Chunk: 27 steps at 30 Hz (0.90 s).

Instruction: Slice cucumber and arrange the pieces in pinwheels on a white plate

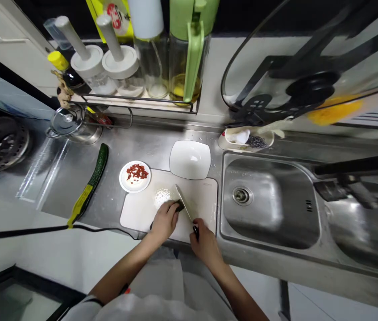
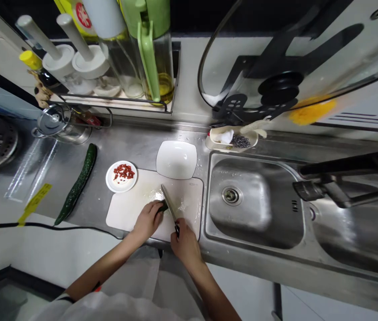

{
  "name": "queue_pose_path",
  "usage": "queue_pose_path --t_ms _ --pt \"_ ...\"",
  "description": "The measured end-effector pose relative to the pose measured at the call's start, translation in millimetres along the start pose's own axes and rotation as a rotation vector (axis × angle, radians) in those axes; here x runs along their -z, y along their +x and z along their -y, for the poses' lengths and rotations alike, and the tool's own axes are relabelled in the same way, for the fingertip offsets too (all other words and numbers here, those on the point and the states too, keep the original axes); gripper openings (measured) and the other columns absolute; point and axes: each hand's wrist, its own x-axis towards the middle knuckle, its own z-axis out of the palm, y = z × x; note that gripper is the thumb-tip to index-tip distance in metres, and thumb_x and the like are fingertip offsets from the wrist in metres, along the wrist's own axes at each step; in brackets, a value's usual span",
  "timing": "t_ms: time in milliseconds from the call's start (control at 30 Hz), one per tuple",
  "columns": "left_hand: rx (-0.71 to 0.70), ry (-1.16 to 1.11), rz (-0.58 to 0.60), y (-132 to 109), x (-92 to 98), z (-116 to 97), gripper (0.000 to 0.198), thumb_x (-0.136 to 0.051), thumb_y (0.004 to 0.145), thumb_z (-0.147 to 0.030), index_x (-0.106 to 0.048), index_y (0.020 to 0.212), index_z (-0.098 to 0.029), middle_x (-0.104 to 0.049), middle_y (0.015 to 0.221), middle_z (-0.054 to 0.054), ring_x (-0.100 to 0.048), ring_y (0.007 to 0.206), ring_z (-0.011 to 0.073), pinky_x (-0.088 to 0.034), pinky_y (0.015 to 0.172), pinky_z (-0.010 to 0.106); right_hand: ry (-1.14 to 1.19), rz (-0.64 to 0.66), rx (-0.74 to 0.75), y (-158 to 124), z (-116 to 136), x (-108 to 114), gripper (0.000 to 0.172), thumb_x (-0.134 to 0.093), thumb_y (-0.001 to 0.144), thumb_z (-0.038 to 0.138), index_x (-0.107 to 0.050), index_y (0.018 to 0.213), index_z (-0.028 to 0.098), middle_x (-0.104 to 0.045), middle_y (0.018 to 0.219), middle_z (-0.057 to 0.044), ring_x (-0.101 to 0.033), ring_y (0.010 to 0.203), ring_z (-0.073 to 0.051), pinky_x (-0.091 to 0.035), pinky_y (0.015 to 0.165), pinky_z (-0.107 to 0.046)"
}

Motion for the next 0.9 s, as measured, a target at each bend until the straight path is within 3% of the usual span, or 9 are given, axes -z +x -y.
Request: queue_pose_path --t_ms 100,200,300,433,633,900 --pt "0.026 0.022 -0.053 -1 -3.0 0 0.034 -0.041 0.089 -0.016 -0.048 0.123 -0.02 -0.051 0.124 0.012 -0.046 0.119 0.0221 -0.042 0.102 0.043 -0.183 0.052 -0.058 8 8 4 0.024 -0.034 0.092 0.028 -0.051 0.106 0.017 -0.064 0.084 -0.009 -0.063 0.074 -0.022 -0.039 0.063 -0.028" --pt "0.009 0.029 -0.067 -1 -6.0 3 0.033 -0.042 0.091 -0.019 -0.047 0.124 -0.018 -0.045 0.131 0.013 -0.042 0.126 0.0222 -0.041 0.105 0.043 -0.298 0.059 -0.062 16 14 7 0.026 -0.033 0.092 0.021 -0.056 0.102 0.016 -0.062 0.092 -0.012 -0.063 0.076 -0.021 -0.039 0.063 -0.028" --pt "-0.026 0.015 -0.055 0 -7.4 8 0.03 -0.043 0.092 -0.023 -0.049 0.12 -0.017 -0.05 0.126 0.012 -0.045 0.123 0.0204 -0.042 0.104 0.04 -0.32 0.092 -0.009 23 18 9 0.035 -0.036 0.086 0.008 -0.053 0.116 0.014 -0.057 0.11 -0.014 -0.062 0.084 -0.019 -0.04 0.065 -0.026" --pt "-0.034 -0.012 -0.033 5 -6.5 6 0.022 -0.043 0.092 -0.024 -0.056 0.108 -0.019 -0.057 0.115 0.009 -0.051 0.114 0.0195 -0.045 0.1 0.039 -0.373 0.217 -0.011 28 19 10 0.053 -0.035 0.085 0.004 -0.039 0.136 0.018 -0.059 0.111 -0.012 -0.063 0.081 -0.018 -0.039 0.059 -0.025" --pt "-0.018 0.002 0.008 9 -4.5 -7 0.024 -0.044 0.091 -0.022 -0.058 0.111 -0.02 -0.06 0.114 0.008 -0.053 0.11 0.021 -0.044 0.098 0.042 -0.378 0.25 -0.015 29 14 14 0.051 -0.032 0.087 0.006 -0.04 0.136 0.019 -0.062 0.104 -0.011 -0.064 0.081 -0.02 -0.039 0.058 -0.025" --pt "-0.03 0.031 -0.036 6 -4.2 0 0.025 -0.048 0.089 -0.022 -0.06 0.111 -0.02 -0.063 0.112 0.008 -0.056 0.108 0.0201 -0.045 0.097 0.04 -0.325 0.266 0.024 32 4 15 0.048 -0.032 0.086 0.007 -0.045 0.131 0.017 -0.063 0.101 -0.011 -0.062 0.078 -0.02 -0.039 0.06 -0.027"
